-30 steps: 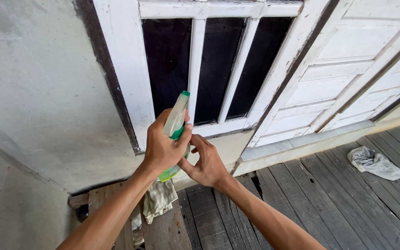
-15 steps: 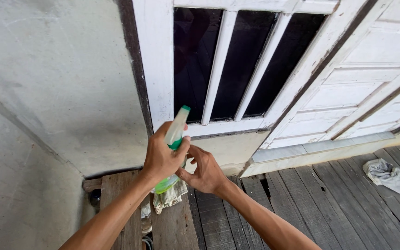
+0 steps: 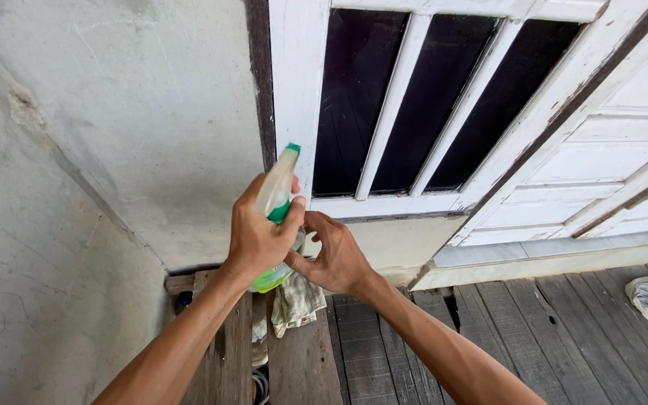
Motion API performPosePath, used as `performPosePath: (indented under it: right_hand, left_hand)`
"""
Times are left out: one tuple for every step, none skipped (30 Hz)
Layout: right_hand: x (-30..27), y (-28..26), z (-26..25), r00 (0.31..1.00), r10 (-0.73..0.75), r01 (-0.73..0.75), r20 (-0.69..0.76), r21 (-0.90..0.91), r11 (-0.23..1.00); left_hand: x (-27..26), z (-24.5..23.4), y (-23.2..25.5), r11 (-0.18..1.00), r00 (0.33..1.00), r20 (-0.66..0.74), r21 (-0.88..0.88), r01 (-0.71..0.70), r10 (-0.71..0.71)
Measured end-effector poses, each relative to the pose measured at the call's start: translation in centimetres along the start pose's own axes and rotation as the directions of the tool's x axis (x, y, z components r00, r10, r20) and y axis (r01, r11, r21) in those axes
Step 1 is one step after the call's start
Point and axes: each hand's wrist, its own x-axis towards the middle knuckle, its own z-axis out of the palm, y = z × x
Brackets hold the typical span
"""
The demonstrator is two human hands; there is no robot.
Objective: Cleaning a window frame and glass panes with a cloth and spray cleaner.
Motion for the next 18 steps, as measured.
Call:
performPosePath:
  right_hand:
    - [-0.3, 0.6, 0.7, 1.000, 0.000, 0.000, 0.004, 0.003, 1.000]
    - [-0.6, 1.1, 1.4, 0.999, -0.005, 0.003, 0.048, 0.033, 0.999]
    - [-0.7, 1.7, 1.9, 0.996, -0.013, 0.007, 0.089, 0.061, 0.998]
    - [-0.7, 1.7, 2.1, 0.996, -0.016, 0.010, 0.091, 0.062, 0.998]
    - [-0.9, 1.6, 2.5, 0.990, 0.005, -0.018, 0.142, 0.094, 0.995]
    - [-1.1, 1.5, 2.9, 0.981, 0.024, -0.049, 0.194, 0.123, 0.991]
    - [-1.3, 1.7, 3.3, 0.980, 0.024, -0.050, 0.198, 0.127, 0.991]
    - [-1.6, 1.8, 3.7, 0.968, 0.067, -0.101, 0.241, 0.130, 0.986]
    - [-1.7, 1.9, 4.0, 0.953, 0.108, -0.149, 0.284, 0.129, 0.980]
    - [-1.9, 1.8, 4.4, 0.952, 0.106, -0.149, 0.288, 0.132, 0.980]
    - [-2.1, 1.7, 4.6, 0.928, 0.151, -0.196, 0.340, 0.101, 0.975]
    - [-2.2, 1.7, 4.9, 0.900, 0.196, -0.241, 0.389, 0.068, 0.968]
    - [-2.3, 1.6, 5.1, 0.900, 0.196, -0.241, 0.388, 0.071, 0.968]
    - [-2.3, 1.5, 5.3, 0.877, 0.223, -0.266, 0.425, 0.042, 0.963]
    - [-2.3, 1.4, 5.5, 0.852, 0.249, -0.286, 0.461, 0.011, 0.958]
    - [-2.3, 1.8, 5.8, 0.853, 0.247, -0.286, 0.460, 0.014, 0.958]
    - [-2.3, 2.2, 6.2, 0.878, 0.199, -0.262, 0.435, 0.090, 0.961]
    - [-2.2, 2.6, 6.6, 0.901, 0.152, -0.236, 0.405, 0.165, 0.958]
  left_hand:
    - [-0.7, 0.2, -1.0, 1.000, 1.000, -0.002, 0.002, 0.004, -0.004]
    - [-1.4, 0.3, -2.0, 0.991, 0.991, 0.041, 0.041, 0.124, -0.125]
    - [-1.9, 0.5, -3.0, 0.968, 0.967, 0.078, 0.085, 0.235, -0.242]
    - [-2.3, 0.4, -3.5, 0.968, 0.967, 0.074, 0.087, 0.236, -0.242]
    - [-3.0, 0.3, -3.9, 0.979, 0.986, 0.076, 0.149, 0.139, -0.151]
    - [-3.8, 0.1, -4.3, 0.977, 0.995, 0.085, 0.210, 0.041, -0.060]
    - [-4.3, 0.2, -5.0, 0.976, 0.994, 0.084, 0.212, 0.046, -0.065]
    - [-4.8, 0.3, -5.7, 0.980, 0.993, 0.105, 0.195, 0.035, -0.056]
    - [-5.2, 0.4, -6.4, 0.984, 0.991, 0.123, 0.178, 0.023, -0.045]
    - [-5.8, 0.4, -6.9, 0.983, 0.991, 0.120, 0.181, 0.027, -0.050]
    - [-6.2, 0.5, -7.4, 0.969, 0.972, 0.168, 0.209, 0.129, -0.165]
    - [-6.7, 0.6, -7.9, 0.944, 0.937, 0.213, 0.242, 0.226, -0.279]
    - [-7.0, 0.5, -8.0, 0.943, 0.936, 0.214, 0.244, 0.226, -0.280]
    - [-7.4, 0.5, -8.1, 0.922, 0.918, 0.224, 0.288, 0.259, -0.328]
    - [-7.7, 0.4, -8.2, 0.897, 0.898, 0.230, 0.333, 0.289, -0.375]
    - [-7.8, 0.2, -8.3, 0.896, 0.898, 0.230, 0.336, 0.289, -0.375]
    - [-7.9, 0.0, -8.4, 0.910, 0.918, 0.174, 0.288, 0.299, -0.357]
    - [-8.0, -0.2, -8.5, 0.922, 0.933, 0.116, 0.240, 0.306, -0.340]
